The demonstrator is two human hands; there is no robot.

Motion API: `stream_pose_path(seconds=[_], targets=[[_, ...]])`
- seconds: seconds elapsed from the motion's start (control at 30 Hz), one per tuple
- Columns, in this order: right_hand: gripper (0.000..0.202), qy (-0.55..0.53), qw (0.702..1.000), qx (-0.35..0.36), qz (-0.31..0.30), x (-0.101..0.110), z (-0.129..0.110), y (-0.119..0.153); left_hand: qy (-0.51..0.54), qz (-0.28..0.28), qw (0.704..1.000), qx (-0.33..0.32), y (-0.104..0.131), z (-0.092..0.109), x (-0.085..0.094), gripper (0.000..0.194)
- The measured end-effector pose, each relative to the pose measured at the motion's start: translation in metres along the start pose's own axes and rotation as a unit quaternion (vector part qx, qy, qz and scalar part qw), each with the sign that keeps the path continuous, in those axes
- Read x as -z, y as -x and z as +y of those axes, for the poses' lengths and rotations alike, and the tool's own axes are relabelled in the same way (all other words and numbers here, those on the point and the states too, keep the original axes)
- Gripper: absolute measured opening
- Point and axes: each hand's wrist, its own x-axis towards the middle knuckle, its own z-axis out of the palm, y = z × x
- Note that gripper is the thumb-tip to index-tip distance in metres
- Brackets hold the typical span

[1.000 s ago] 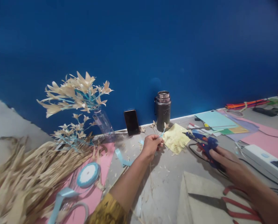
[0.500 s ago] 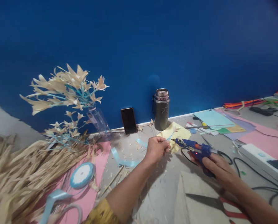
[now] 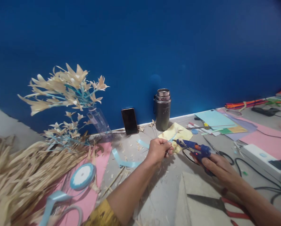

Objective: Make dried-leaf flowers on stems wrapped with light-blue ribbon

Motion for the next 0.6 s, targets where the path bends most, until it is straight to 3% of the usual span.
stream_pose_path(seconds=[0.6], targets=[[0.041,0.026,0.999,0.025,-0.001,0.0023,-0.0069,-0.0014,0.006,0.002,1.0,0.016,0.0009,0.0023,-0.0012,0.016]])
